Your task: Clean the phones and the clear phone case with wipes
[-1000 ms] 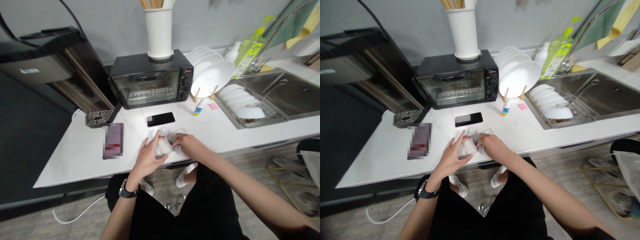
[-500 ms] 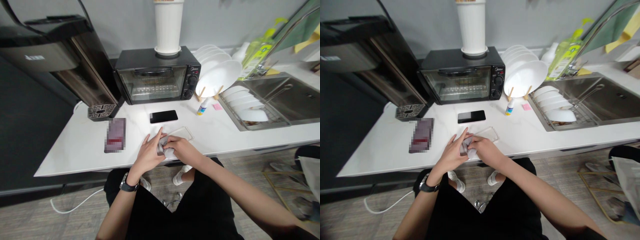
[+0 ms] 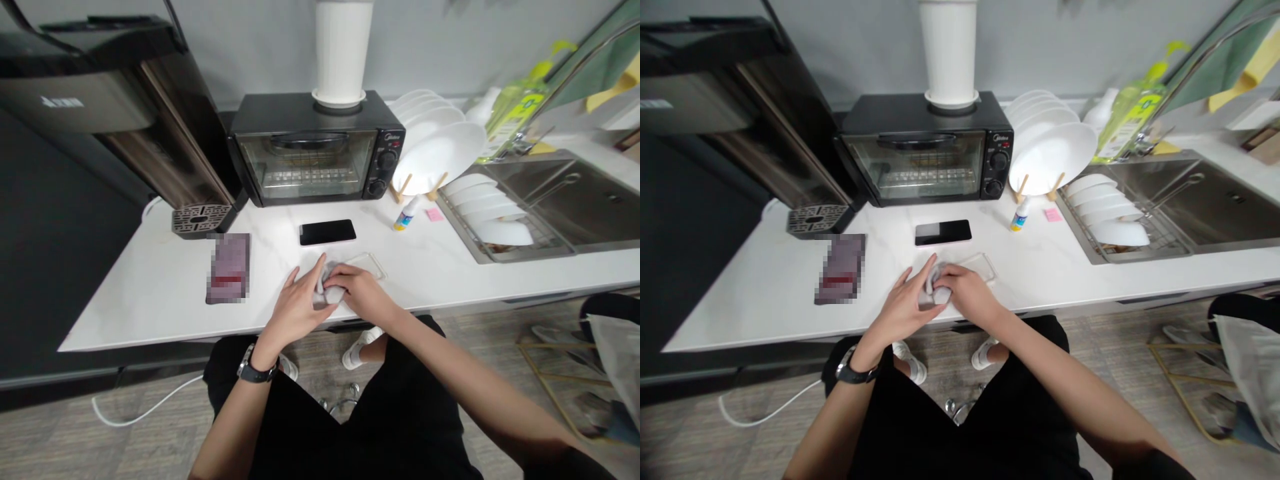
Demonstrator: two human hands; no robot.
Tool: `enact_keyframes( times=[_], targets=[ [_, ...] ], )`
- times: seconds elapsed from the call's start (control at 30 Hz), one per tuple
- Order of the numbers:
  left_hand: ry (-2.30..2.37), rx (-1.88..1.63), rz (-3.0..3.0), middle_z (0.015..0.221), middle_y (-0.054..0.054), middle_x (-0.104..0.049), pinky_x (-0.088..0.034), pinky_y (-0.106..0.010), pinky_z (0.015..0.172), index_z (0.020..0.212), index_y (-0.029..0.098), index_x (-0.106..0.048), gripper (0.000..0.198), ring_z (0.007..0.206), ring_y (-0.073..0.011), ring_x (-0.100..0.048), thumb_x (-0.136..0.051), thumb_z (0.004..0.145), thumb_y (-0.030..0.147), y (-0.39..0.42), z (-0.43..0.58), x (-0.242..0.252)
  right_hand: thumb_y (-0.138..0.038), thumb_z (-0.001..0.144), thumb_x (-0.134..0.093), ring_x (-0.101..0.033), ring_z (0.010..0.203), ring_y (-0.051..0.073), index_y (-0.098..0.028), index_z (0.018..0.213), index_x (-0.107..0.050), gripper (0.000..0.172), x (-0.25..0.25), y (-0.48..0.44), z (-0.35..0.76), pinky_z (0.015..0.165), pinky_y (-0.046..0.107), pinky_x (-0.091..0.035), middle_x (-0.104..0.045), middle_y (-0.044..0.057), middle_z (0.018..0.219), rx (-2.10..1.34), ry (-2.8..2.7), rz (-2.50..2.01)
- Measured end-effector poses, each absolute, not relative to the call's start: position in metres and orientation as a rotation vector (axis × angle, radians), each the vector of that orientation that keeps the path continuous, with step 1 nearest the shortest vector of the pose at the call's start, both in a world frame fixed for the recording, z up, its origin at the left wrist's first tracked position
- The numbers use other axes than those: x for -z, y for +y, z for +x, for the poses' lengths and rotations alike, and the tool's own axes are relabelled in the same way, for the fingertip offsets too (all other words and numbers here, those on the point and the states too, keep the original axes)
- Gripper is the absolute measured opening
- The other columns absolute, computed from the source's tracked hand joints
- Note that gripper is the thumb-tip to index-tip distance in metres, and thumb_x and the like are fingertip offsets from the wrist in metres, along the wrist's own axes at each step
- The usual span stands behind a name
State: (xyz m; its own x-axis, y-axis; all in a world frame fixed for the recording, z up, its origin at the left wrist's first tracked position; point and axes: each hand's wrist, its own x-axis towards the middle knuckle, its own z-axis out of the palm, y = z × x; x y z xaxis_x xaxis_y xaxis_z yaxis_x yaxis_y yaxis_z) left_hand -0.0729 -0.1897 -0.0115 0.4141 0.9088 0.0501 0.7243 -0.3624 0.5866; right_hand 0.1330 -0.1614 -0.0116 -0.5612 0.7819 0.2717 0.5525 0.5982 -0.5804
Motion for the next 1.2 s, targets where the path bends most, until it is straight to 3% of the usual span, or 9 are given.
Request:
enact_keyframes(
  times=[0.13,0.2,0.37,0.57,0.67,0.8,0.9,1.07,1.2],
  targets=[
    [1.396,-0.506,2.210,0.168,-0.009,-0.050,-0.016,-0.053,0.136,0.174,0.029,-0.001,0.106,0.154,-0.0255,-0.051,-0.071,0.094,0.034,-0.191,-0.073,0.012,0.014,0.073,-0.047,-0.074,0.094,0.017,-0.024,0.099,-0.082,0.058,0.001,-0.164,0.158,0.090,0.027,-0.056,-0.077,0.001,0.101,-0.776,-2.388,-1.024],
    [1.384,-0.516,2.213,0.166,-0.008,-0.054,-0.014,-0.054,0.136,0.174,0.031,0.000,0.105,0.154,-0.0258,-0.051,-0.070,0.095,0.035,-0.192,-0.072,0.011,0.014,0.072,-0.047,-0.074,0.093,0.018,-0.025,0.096,-0.083,0.059,-0.005,-0.156,0.180,0.090,0.027,-0.055,-0.078,0.001,0.101,-0.664,-2.426,-1.193],
    [1.371,-0.504,2.208,0.167,-0.007,-0.053,-0.013,-0.056,0.137,0.173,0.033,0.000,0.103,0.156,-0.0259,-0.049,-0.069,0.096,0.034,-0.192,-0.072,0.007,0.008,0.081,-0.053,-0.072,0.100,0.025,-0.017,0.105,-0.083,0.046,0.004,-0.143,0.173,0.094,0.033,-0.055,-0.077,0.012,0.108,-0.240,-2.304,-1.488],
    [1.400,-0.483,2.220,0.173,-0.010,-0.043,-0.015,-0.052,0.137,0.174,0.030,-0.001,0.106,0.155,-0.0253,-0.050,-0.072,0.095,0.041,-0.190,-0.073,0.011,0.010,0.079,-0.053,-0.074,0.100,0.019,-0.021,0.103,-0.082,0.049,0.011,-0.163,0.134,0.096,0.028,-0.055,-0.077,0.005,0.107,-0.739,-2.319,-0.991],
    [1.393,-0.498,2.213,0.169,-0.010,-0.049,-0.014,-0.053,0.137,0.173,0.030,0.000,0.106,0.156,-0.0254,-0.049,-0.071,0.095,0.038,-0.192,-0.073,0.010,0.012,0.073,-0.049,-0.074,0.095,0.018,-0.024,0.098,-0.083,0.056,-0.002,-0.160,0.168,0.092,0.026,-0.054,-0.079,0.001,0.104,-0.801,-2.411,-1.114],
    [1.357,-0.519,2.192,0.166,-0.007,-0.054,-0.010,-0.056,0.137,0.173,0.033,0.000,0.104,0.155,-0.0253,-0.049,-0.070,0.096,0.033,-0.193,-0.072,0.006,0.009,0.075,-0.049,-0.074,0.097,0.021,-0.020,0.101,-0.083,0.053,-0.012,-0.144,0.197,0.094,0.028,-0.053,-0.079,0.007,0.107,-0.438,-2.405,-1.534],
    [1.361,-0.519,2.166,0.166,-0.007,-0.054,-0.011,-0.055,0.137,0.173,0.033,-0.003,0.103,0.154,-0.0248,-0.051,-0.070,0.095,0.032,-0.192,-0.071,0.004,0.009,0.078,-0.050,-0.073,0.101,0.024,-0.015,0.108,-0.082,0.050,-0.002,-0.143,0.171,0.096,0.032,-0.054,-0.077,0.012,0.110,-0.292,-2.291,-1.545],
    [1.386,-0.508,2.179,0.166,-0.010,-0.054,-0.014,-0.051,0.137,0.174,0.027,-0.005,0.105,0.153,-0.0248,-0.052,-0.072,0.094,0.038,-0.191,-0.073,0.011,0.012,0.072,-0.050,-0.074,0.105,0.021,-0.021,0.104,-0.080,0.055,0.010,-0.162,0.127,0.098,0.032,-0.056,-0.078,0.006,0.110,-0.672,-2.329,-1.012],
    [1.386,-0.524,2.195,0.166,-0.009,-0.054,-0.014,-0.054,0.137,0.173,0.031,-0.003,0.104,0.154,-0.0241,-0.051,-0.071,0.095,0.035,-0.192,-0.075,0.012,0.013,0.067,-0.048,-0.075,0.099,0.021,-0.024,0.098,-0.081,0.058,0.000,-0.156,0.164,0.094,0.030,-0.056,-0.080,0.002,0.105,-0.724,-2.439,-1.106]
  ],
)
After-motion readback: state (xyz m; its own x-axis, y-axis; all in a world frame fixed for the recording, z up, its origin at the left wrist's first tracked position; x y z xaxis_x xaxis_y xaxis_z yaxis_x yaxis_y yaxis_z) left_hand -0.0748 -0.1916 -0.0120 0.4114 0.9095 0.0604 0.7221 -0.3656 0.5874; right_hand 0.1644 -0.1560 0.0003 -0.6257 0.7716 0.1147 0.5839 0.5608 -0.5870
